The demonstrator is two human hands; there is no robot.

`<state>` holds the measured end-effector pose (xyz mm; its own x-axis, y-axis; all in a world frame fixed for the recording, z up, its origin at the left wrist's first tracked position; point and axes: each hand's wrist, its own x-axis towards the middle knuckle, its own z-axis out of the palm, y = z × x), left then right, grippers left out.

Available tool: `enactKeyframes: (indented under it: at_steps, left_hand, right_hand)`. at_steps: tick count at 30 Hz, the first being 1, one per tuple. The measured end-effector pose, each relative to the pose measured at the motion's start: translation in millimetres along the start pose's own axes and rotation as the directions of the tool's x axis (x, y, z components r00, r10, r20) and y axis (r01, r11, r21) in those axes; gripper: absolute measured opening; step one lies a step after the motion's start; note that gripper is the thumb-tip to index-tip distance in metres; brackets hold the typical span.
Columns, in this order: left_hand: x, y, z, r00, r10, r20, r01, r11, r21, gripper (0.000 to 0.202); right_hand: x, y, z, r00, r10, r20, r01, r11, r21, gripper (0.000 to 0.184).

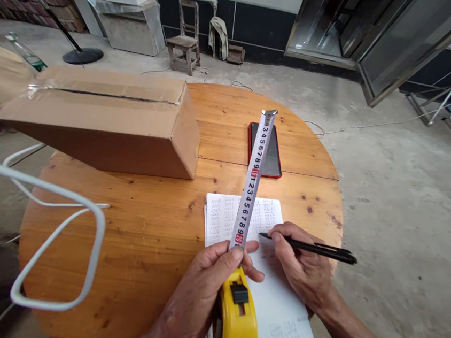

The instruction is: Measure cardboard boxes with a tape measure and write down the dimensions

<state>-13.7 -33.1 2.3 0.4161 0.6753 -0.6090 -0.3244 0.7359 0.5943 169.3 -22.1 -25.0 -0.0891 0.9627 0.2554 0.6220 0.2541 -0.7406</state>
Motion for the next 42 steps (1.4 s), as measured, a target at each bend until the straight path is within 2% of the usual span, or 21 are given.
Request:
enactKeyframes:
  at_steps: [9, 16, 20, 29, 42]
  left_hand:
    - [0.0, 0.6, 0.3, 1.000, 0.005, -0.006, -0.005, 1.000, -0.006, 0.028]
    - [1.6, 0.7, 0.9, 1.000, -0.021, -0.018, 0.020, 1.000, -0.016, 0.027]
    - [2.0, 0.5, -0.1, 1.000, -0.018, -0.007, 0.018, 1.000, -0.013, 0.028]
    - [-1.5, 1.4, 0.7, 1.000, -0.020, -0.017, 0.020, 0.999, -0.025, 0.027]
    - [-2.3, 1.1, 1.0, 1.000, -0.015, -0.017, 0.014, 0.999, -0.031, 0.028]
  right_hand:
    - [1.3, -1.8, -0.4, 1.000, -0.012, 0.000, 0.012, 1.000, -0.013, 0.013]
    - [-7.0, 4.9, -2.3, 0.991, 0.092, -0.097, -0.086, 0.994, 0.067, 0.011]
    - [-6.7, 5.8, -1.9, 0.991, 0.120, -0.067, -0.116, 0.991, 0.058, 0.012]
    - [-3.8, 3.8, -1.3, 0.994, 0.105, -0.009, -0.104, 0.994, 0.027, 0.015]
    - [-1.4, 1.2, -0.5, 0.996, 0.089, -0.014, -0.090, 0.995, -0.031, 0.014]
